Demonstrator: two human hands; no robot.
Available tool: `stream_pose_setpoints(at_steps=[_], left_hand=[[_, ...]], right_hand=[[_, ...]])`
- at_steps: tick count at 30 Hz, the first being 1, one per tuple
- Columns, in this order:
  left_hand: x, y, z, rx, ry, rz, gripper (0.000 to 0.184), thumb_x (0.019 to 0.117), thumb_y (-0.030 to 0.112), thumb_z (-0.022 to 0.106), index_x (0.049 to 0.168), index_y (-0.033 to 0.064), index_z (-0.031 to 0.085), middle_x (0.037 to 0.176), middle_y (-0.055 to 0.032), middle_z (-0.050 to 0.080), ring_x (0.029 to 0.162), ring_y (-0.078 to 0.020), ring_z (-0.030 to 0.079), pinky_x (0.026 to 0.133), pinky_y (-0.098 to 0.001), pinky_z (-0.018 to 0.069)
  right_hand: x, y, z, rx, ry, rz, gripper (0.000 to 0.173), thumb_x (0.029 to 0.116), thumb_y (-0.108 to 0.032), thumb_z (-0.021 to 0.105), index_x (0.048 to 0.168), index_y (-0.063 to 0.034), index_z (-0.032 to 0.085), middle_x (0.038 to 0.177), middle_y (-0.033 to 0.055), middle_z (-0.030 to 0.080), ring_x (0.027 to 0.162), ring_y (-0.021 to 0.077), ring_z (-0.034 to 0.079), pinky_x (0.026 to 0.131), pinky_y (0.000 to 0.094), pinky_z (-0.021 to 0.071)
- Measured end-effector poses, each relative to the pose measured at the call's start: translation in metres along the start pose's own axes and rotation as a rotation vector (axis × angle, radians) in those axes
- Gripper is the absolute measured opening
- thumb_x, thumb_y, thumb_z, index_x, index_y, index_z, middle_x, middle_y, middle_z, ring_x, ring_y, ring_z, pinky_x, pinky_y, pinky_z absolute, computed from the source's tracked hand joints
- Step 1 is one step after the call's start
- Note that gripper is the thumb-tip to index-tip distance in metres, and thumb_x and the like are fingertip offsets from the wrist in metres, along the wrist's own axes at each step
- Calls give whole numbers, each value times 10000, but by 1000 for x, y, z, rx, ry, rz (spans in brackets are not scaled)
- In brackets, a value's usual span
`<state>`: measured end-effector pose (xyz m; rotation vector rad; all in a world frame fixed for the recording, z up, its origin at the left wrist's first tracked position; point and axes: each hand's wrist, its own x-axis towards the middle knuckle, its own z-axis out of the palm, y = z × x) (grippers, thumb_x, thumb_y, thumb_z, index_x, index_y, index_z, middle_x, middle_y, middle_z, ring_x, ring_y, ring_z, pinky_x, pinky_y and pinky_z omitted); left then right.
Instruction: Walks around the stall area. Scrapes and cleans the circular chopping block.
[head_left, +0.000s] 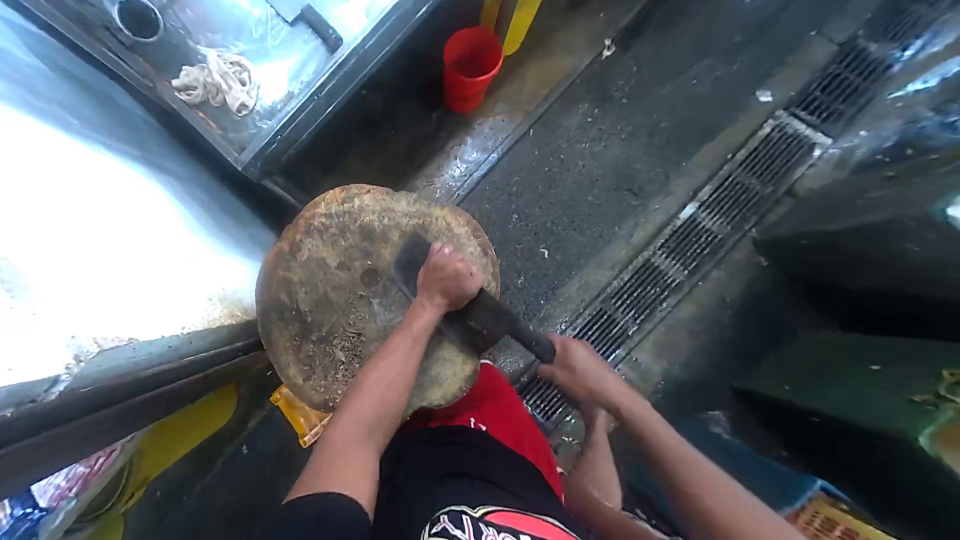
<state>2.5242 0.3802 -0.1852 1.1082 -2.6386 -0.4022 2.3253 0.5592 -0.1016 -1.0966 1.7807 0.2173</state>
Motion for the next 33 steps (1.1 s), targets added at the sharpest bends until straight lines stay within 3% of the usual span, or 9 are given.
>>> stream_pose_setpoints(at_steps=[5, 8, 13, 15, 18, 24, 26, 29, 33], left_hand=[[-58, -12, -16, 38, -40, -283, 448, 976, 369, 476, 628, 125, 619, 750, -38, 671, 910, -226, 665, 1050, -459, 438], [-74, -2, -21, 84, -13, -415, 465, 972, 368, 458, 606, 113, 591, 709, -54, 658, 833, -244, 672, 981, -467, 462], [-6, -27, -9, 46, 150, -272, 393, 926, 322, 550, 592, 126, 613, 699, -39, 632, 848, -251, 639, 994, -476, 449], [-30, -18, -13, 20, 127, -338, 403, 951, 326, 538, 605, 127, 599, 728, -39, 626, 893, -250, 624, 1040, -477, 428], [-63, -1, -12, 89, 183, -474, 423, 940, 330, 514, 567, 134, 552, 646, -29, 613, 768, -221, 644, 942, -441, 472], [-20, -38, -18, 55, 194, -332, 420, 965, 327, 510, 612, 114, 590, 714, -62, 618, 868, -284, 627, 1013, -513, 436], [-36, -27, -20, 55, 221, -422, 409, 951, 335, 518, 599, 136, 576, 709, -36, 615, 871, -253, 626, 1040, -487, 433], [-53, -9, -13, 103, 267, -513, 414, 914, 350, 548, 549, 154, 533, 622, -14, 585, 760, -220, 626, 952, -442, 452], [-15, -41, -16, 112, 257, -390, 402, 934, 337, 541, 595, 125, 590, 696, -42, 625, 834, -255, 635, 986, -485, 446]], right_hand=[[27, -19, -12, -188, -204, -150, 353, 863, -272, 761, 1133, -72, 653, 960, 180, 706, 927, 380, 702, 819, 631, 557], [31, -17, -17, -262, -218, -192, 344, 873, -290, 748, 1133, -88, 647, 940, 171, 708, 919, 382, 706, 807, 626, 560], [57, -27, -58, -229, -102, -177, 319, 852, -217, 753, 1107, -67, 633, 876, 172, 671, 836, 373, 675, 732, 624, 532], [53, -27, -53, -288, -158, -205, 358, 860, -234, 762, 1144, -55, 638, 923, 193, 691, 886, 396, 692, 779, 636, 546], [52, -22, -46, -379, -181, -255, 357, 859, -254, 757, 1154, -86, 646, 910, 178, 705, 889, 389, 704, 785, 631, 558], [68, -51, -69, -330, -117, -221, 324, 870, -221, 748, 1126, -64, 627, 899, 183, 674, 865, 393, 678, 743, 634, 532], [66, -49, -70, -390, -156, -256, 343, 873, -243, 750, 1144, -69, 631, 906, 185, 689, 874, 396, 693, 758, 645, 548], [63, -33, -66, -423, -163, -291, 324, 863, -244, 745, 1126, -86, 642, 861, 171, 684, 835, 386, 694, 731, 626, 551], [75, -51, -81, -367, -72, -298, 275, 857, -213, 733, 1070, -79, 624, 825, 153, 655, 787, 358, 669, 681, 603, 529]])
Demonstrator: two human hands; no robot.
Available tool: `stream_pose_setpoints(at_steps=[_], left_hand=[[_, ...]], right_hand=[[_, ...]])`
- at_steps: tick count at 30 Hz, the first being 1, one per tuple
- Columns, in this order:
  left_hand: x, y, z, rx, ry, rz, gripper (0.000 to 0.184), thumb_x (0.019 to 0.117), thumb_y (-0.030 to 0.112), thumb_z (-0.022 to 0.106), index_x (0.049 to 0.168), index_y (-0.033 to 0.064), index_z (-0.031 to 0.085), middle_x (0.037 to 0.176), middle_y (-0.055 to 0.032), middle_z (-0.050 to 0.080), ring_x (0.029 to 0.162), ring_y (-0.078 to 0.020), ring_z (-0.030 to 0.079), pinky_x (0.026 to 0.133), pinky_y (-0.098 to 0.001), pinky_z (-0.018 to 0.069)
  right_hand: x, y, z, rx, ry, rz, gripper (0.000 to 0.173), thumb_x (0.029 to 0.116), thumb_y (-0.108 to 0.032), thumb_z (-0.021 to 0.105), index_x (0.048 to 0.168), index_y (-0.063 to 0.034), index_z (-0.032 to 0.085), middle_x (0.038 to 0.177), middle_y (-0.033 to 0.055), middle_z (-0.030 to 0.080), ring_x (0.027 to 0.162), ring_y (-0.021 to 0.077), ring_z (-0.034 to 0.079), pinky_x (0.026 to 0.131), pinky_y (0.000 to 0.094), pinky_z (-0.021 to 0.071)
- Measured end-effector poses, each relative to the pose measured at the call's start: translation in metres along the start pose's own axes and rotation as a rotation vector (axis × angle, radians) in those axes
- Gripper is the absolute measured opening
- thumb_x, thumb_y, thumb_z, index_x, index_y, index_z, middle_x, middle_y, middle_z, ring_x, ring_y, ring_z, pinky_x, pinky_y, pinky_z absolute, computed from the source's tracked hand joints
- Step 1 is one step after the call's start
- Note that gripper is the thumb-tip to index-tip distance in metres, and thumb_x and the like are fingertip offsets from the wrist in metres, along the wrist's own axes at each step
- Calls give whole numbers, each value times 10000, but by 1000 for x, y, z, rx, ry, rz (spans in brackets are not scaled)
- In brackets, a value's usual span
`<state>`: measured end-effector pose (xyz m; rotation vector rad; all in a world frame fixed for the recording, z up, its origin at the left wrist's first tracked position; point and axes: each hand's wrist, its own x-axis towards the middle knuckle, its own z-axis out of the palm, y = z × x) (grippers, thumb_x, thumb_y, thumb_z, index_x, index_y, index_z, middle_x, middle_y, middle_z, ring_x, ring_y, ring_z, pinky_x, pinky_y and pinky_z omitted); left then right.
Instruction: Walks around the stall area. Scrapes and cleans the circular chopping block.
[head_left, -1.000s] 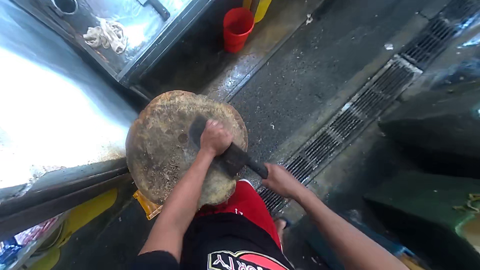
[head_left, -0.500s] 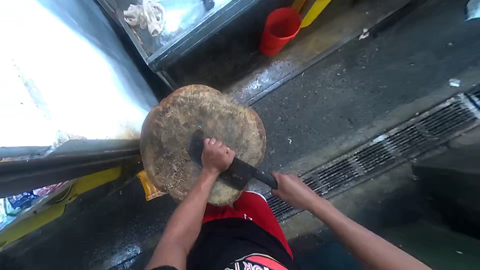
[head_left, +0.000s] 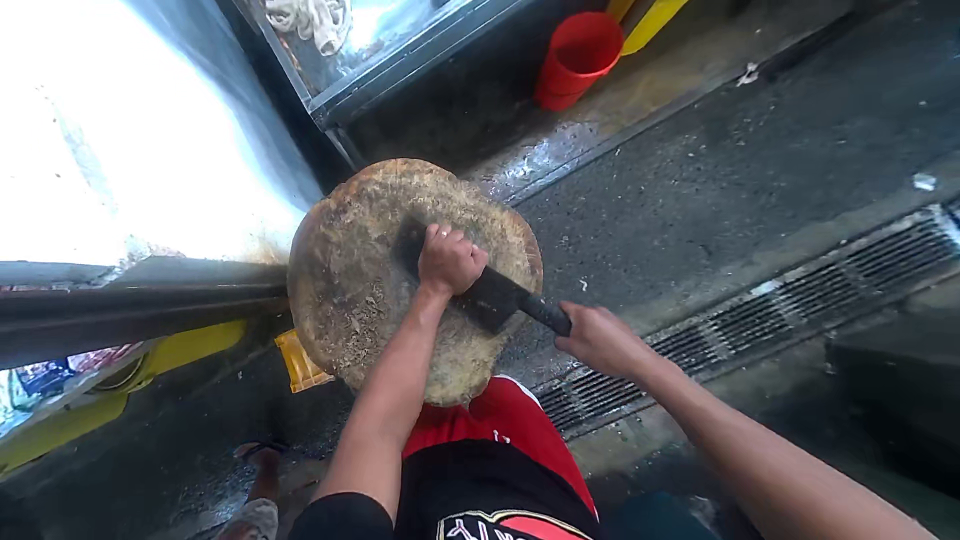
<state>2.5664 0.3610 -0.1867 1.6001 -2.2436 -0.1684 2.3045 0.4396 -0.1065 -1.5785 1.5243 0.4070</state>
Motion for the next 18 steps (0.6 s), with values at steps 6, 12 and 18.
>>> stream_pose_setpoints(at_steps=[6, 12, 18], left_hand=[[-57, 16, -14, 3, 37, -190, 412, 918, 331, 544, 546, 152, 542, 611, -10, 588, 749, -211, 631, 959, -441, 454], [9, 3, -1, -43, -5, -32, 405, 934, 343, 574, 595, 123, 613, 692, -45, 637, 840, -258, 641, 998, -473, 438], [-53, 26, -6, 34, -4, -209, 401, 909, 353, 562, 560, 156, 567, 630, -11, 595, 770, -215, 628, 971, -448, 436]], right_hand=[[-9, 8, 15, -81, -126, -57, 302, 866, -258, 744, 1100, -97, 641, 855, 150, 686, 835, 364, 697, 737, 608, 557], [10, 4, -9, -9, -19, 2, 278, 864, -211, 743, 1072, -63, 633, 834, 166, 649, 795, 367, 658, 691, 616, 516], [-3, 19, 10, -92, -118, -47, 313, 862, -236, 750, 1112, -76, 649, 858, 170, 686, 831, 378, 693, 735, 613, 550]])
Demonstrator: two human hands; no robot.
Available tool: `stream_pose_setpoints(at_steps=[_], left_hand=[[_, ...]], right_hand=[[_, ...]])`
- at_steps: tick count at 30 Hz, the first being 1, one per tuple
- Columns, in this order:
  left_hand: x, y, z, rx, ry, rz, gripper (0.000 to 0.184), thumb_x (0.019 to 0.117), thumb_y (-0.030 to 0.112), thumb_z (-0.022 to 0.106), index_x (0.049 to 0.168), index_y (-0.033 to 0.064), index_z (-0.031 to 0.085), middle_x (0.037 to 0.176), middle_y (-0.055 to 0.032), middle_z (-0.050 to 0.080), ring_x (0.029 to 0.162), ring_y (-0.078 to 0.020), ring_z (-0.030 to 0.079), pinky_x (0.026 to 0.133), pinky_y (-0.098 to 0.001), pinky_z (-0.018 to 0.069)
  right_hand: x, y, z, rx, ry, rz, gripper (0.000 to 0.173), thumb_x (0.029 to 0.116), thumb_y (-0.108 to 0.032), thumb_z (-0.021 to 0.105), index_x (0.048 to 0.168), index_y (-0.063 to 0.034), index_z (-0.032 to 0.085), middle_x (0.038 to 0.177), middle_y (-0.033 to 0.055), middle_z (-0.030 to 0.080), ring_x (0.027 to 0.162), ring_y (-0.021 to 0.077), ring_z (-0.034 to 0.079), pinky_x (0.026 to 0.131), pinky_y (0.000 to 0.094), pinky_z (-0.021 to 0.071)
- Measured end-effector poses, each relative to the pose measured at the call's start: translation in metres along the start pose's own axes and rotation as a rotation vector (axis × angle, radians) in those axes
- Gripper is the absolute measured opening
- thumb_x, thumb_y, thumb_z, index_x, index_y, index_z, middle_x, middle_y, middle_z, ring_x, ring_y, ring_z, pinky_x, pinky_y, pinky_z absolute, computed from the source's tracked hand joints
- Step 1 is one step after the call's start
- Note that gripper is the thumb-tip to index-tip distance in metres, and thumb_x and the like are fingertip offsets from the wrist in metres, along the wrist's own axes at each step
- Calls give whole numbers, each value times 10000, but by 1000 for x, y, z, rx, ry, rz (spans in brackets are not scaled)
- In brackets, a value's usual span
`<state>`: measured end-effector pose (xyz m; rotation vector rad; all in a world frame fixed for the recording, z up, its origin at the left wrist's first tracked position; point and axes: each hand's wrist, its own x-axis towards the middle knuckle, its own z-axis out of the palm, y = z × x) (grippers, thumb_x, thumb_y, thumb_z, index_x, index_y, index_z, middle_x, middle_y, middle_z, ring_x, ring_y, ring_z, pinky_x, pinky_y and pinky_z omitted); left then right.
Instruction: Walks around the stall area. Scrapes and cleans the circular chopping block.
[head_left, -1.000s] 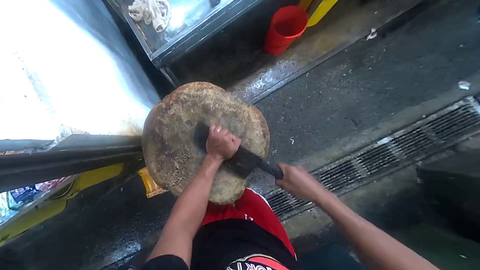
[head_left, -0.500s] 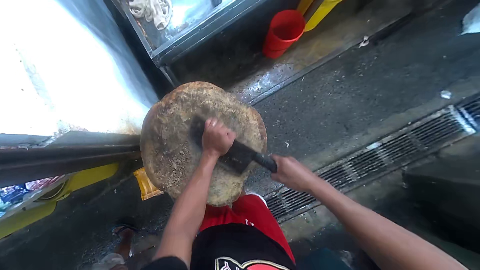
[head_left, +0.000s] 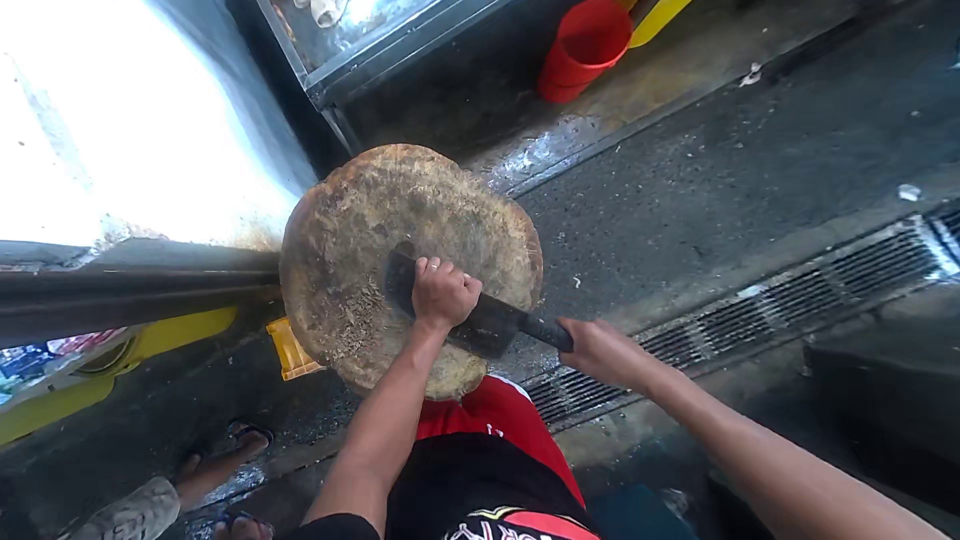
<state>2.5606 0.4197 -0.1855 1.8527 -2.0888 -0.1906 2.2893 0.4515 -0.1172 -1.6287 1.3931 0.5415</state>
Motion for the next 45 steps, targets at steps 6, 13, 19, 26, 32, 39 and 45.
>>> stream_pose_setpoints(at_steps=[6, 13, 19, 26, 32, 39, 45], left_hand=[[21, -13, 0, -56, 16, 79, 390, 934, 330, 550, 591, 146, 574, 673, -18, 595, 820, -232, 613, 997, -469, 436], [64, -23, -1, -35, 11, 101, 409, 936, 346, 529, 602, 129, 620, 678, -33, 639, 800, -236, 646, 961, -458, 454], [70, -51, -16, -38, -46, 69, 433, 986, 335, 498, 629, 118, 612, 752, -52, 649, 903, -263, 640, 1052, -497, 431], [77, -60, -14, -33, 90, 0, 420, 949, 350, 531, 610, 119, 622, 684, -37, 648, 816, -246, 654, 992, -465, 451], [38, -50, -23, -61, 101, -81, 421, 930, 362, 542, 574, 140, 571, 669, -27, 612, 814, -240, 638, 966, -467, 462], [79, -59, -15, -37, 69, 0, 423, 957, 339, 525, 600, 123, 596, 682, -38, 625, 823, -247, 638, 999, -463, 438], [0, -46, -24, -33, 117, -170, 419, 913, 332, 552, 541, 142, 521, 598, -26, 555, 723, -230, 610, 931, -461, 455]], right_hand=[[5, -11, -8, 26, 8, -12, 319, 873, -227, 752, 1121, -62, 639, 882, 184, 684, 848, 393, 692, 744, 637, 549], [17, -23, -41, 55, 123, -44, 249, 870, -191, 747, 1052, -56, 646, 815, 172, 659, 781, 378, 669, 685, 629, 528], [47, -48, -49, 7, 21, -59, 342, 875, -228, 771, 1139, -50, 645, 912, 188, 689, 872, 389, 690, 771, 638, 547], [47, -56, -69, -42, 116, -100, 269, 872, -211, 754, 1075, -69, 650, 844, 169, 670, 812, 375, 679, 716, 632, 542], [29, -63, -57, -129, -12, -36, 301, 867, -235, 767, 1080, -67, 636, 857, 174, 672, 835, 389, 684, 731, 627, 546], [46, -62, -76, -87, 45, -64, 269, 881, -220, 749, 1076, -71, 642, 872, 166, 671, 832, 368, 679, 730, 620, 544], [23, -62, -50, -194, -65, -63, 286, 878, -238, 749, 1086, -79, 635, 869, 176, 675, 855, 397, 688, 738, 621, 551]])
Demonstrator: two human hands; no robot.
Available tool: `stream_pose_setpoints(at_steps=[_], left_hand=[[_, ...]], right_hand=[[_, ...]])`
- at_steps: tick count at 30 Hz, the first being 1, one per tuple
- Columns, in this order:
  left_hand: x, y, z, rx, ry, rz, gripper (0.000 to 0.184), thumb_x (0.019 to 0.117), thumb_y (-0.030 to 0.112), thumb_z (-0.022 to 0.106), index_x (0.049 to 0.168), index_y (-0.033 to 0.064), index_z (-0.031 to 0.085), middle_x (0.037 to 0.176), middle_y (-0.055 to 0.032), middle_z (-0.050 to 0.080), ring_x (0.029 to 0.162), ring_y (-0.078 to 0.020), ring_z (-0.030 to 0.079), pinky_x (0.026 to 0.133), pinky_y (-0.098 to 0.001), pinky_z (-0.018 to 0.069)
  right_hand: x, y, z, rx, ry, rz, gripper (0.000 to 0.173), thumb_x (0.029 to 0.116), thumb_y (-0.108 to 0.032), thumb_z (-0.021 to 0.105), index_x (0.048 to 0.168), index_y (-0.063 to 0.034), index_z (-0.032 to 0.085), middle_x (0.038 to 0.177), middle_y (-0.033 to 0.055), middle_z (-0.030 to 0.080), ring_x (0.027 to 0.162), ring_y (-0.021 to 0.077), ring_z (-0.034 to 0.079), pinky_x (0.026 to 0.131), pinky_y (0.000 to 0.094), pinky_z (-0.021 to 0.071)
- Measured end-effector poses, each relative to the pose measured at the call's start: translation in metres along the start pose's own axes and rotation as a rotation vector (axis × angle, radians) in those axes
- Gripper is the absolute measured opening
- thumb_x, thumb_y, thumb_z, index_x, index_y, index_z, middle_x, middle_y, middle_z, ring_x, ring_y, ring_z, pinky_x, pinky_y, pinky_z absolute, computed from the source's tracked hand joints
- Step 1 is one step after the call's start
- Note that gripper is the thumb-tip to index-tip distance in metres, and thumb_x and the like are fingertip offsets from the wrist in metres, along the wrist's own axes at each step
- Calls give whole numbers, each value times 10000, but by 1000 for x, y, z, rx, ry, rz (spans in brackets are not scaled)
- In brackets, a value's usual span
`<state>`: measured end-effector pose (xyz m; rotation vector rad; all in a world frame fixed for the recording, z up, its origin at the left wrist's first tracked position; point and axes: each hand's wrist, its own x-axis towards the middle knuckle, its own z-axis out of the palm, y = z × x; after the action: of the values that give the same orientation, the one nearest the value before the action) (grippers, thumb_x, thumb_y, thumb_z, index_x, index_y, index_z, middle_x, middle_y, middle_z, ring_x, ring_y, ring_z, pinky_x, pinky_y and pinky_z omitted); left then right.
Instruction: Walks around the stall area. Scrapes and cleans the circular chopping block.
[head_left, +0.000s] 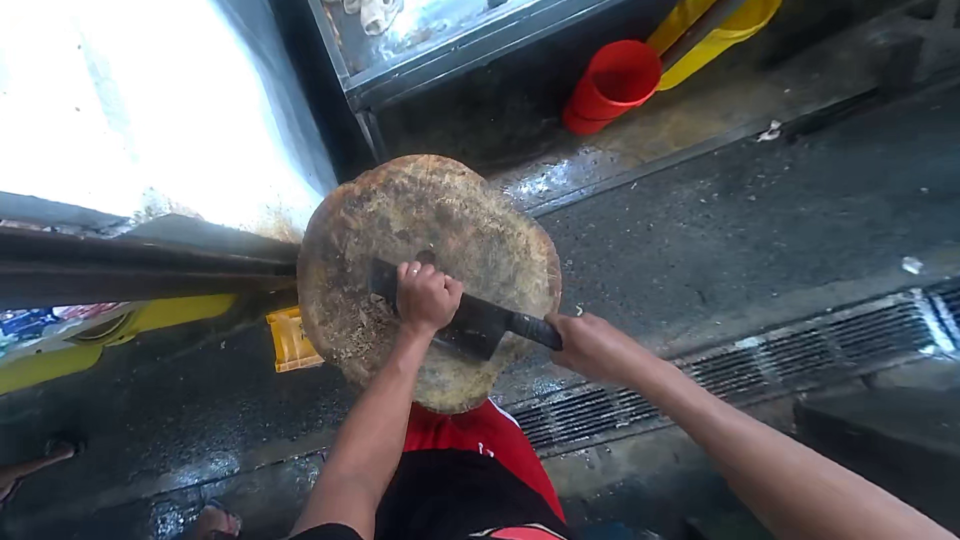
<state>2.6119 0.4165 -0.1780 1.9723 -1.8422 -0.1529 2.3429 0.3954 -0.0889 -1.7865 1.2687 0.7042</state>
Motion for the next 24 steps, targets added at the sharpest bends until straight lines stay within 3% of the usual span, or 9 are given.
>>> stream_pose_setpoints(at_steps=[3, 5, 10, 12, 16, 19, 22, 24], left_hand=[[51, -8, 7, -35, 43, 97, 397, 923, 324, 564, 578, 130, 592, 639, -32, 609, 758, -238, 639, 973, -470, 459], [67, -17, 11, -40, 14, 138, 414, 945, 332, 538, 585, 130, 580, 656, -25, 609, 779, -231, 632, 998, -456, 441], [19, 10, 5, -77, -14, 69, 397, 925, 326, 558, 575, 140, 576, 644, -13, 600, 772, -225, 624, 952, -459, 467], [26, 17, 5, -65, -36, 63, 408, 924, 332, 560, 571, 131, 589, 631, -22, 605, 746, -223, 634, 922, -452, 473], [68, -4, 12, -32, -53, 190, 420, 963, 318, 518, 609, 109, 603, 695, -59, 624, 823, -271, 631, 969, -496, 459], [46, -13, 4, -22, -18, 124, 407, 938, 324, 531, 583, 128, 565, 673, -38, 599, 825, -250, 628, 980, -480, 459], [18, 1, 3, -29, 14, 14, 409, 912, 339, 563, 551, 147, 547, 607, -13, 568, 743, -222, 619, 961, -456, 458], [40, -2, 5, -29, -5, 52, 423, 934, 342, 549, 574, 125, 582, 634, -35, 599, 762, -246, 640, 970, -480, 467]], right_hand=[[10, -5, -27, 45, 123, -34, 254, 878, -218, 757, 1038, -65, 633, 806, 167, 653, 778, 381, 672, 680, 617, 536], [17, -12, -28, 63, 107, -10, 251, 875, -202, 751, 1041, -68, 619, 802, 154, 638, 762, 359, 658, 664, 597, 527], [-11, 5, -3, 33, 44, 38, 299, 854, -228, 770, 1085, -81, 649, 838, 168, 676, 814, 383, 683, 715, 623, 543], [-12, 11, -12, 44, 66, 28, 271, 860, -218, 767, 1069, -84, 659, 838, 163, 676, 815, 380, 682, 717, 622, 542], [18, 1, -22, 120, 116, 3, 288, 875, -220, 756, 1086, -66, 634, 853, 166, 663, 814, 373, 671, 711, 622, 533], [19, -9, -7, 81, 39, 20, 336, 874, -241, 762, 1121, -56, 629, 902, 197, 681, 872, 407, 689, 754, 640, 550], [3, 1, -8, 3, 26, 18, 293, 866, -243, 756, 1086, -95, 633, 861, 166, 681, 844, 388, 693, 729, 619, 552], [8, 0, -23, 40, 76, -4, 269, 868, -219, 754, 1063, -75, 638, 832, 167, 669, 809, 386, 682, 704, 618, 542]])
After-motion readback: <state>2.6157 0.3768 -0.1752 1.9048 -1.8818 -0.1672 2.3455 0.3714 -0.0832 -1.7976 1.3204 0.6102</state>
